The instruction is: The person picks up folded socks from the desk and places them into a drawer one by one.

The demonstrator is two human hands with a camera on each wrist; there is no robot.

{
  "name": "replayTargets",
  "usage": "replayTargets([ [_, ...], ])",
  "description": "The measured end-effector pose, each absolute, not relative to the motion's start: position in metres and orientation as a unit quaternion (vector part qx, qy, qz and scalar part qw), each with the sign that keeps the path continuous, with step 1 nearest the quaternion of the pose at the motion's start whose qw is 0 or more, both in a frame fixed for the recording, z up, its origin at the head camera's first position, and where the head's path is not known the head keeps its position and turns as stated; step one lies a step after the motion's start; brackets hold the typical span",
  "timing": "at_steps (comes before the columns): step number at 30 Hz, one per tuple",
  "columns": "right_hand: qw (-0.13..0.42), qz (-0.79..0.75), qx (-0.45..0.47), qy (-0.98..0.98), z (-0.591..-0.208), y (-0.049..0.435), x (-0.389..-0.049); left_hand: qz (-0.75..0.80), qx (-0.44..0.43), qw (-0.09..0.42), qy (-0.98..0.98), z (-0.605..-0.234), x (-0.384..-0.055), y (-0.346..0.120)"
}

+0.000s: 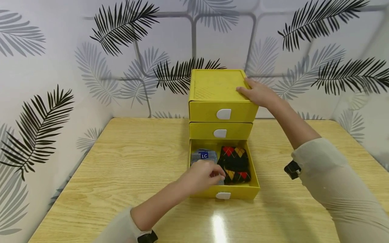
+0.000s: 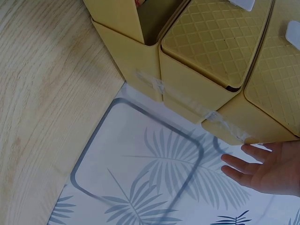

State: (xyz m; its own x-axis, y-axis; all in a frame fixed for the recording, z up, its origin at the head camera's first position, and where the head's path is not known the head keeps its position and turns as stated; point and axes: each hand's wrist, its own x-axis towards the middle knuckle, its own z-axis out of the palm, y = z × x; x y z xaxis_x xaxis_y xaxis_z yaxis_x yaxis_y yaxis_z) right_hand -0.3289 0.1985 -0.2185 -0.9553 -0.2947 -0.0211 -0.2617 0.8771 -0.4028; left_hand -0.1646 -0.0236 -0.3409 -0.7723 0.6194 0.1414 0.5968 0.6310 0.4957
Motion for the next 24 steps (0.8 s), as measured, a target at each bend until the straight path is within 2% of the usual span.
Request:
replayTargets([
  [1, 0.04, -0.203, -0.144, 0.968, -0.218, 0.199, -0.329, 0.317, 0.338, 0.054, 0.884, -0.342, -0.159, -0.021],
  [5, 0.038, -0.204, -0.146, 0.967, -0.219, 0.198, -0.329, 0.427, 0.319, 0.127, 0.836, -0.348, -0.137, -0.014],
  [8, 0.038, -0.205, -0.147, 0.967, -0.219, 0.197, -0.329, 0.518, 0.278, 0.214, 0.78, -0.354, -0.126, -0.01],
  [12, 0.034, -0.209, -0.147, 0.966, -0.222, 0.2, -0.334, 0.628, 0.175, 0.357, 0.669, -0.37, -0.118, -0.006],
  [15, 0.035, -0.215, -0.146, 0.965, -0.226, 0.203, -0.339, 0.674, 0.093, 0.416, 0.603, -0.381, -0.118, -0.003],
  [20, 0.038, -0.217, -0.142, 0.965, -0.226, 0.203, -0.339, 0.752, -0.042, 0.453, 0.478, -0.39, -0.122, 0.001],
  [24, 0.041, -0.213, -0.143, 0.966, -0.22, 0.2, -0.331, 0.809, -0.118, 0.425, 0.388, -0.394, -0.126, 0.004],
])
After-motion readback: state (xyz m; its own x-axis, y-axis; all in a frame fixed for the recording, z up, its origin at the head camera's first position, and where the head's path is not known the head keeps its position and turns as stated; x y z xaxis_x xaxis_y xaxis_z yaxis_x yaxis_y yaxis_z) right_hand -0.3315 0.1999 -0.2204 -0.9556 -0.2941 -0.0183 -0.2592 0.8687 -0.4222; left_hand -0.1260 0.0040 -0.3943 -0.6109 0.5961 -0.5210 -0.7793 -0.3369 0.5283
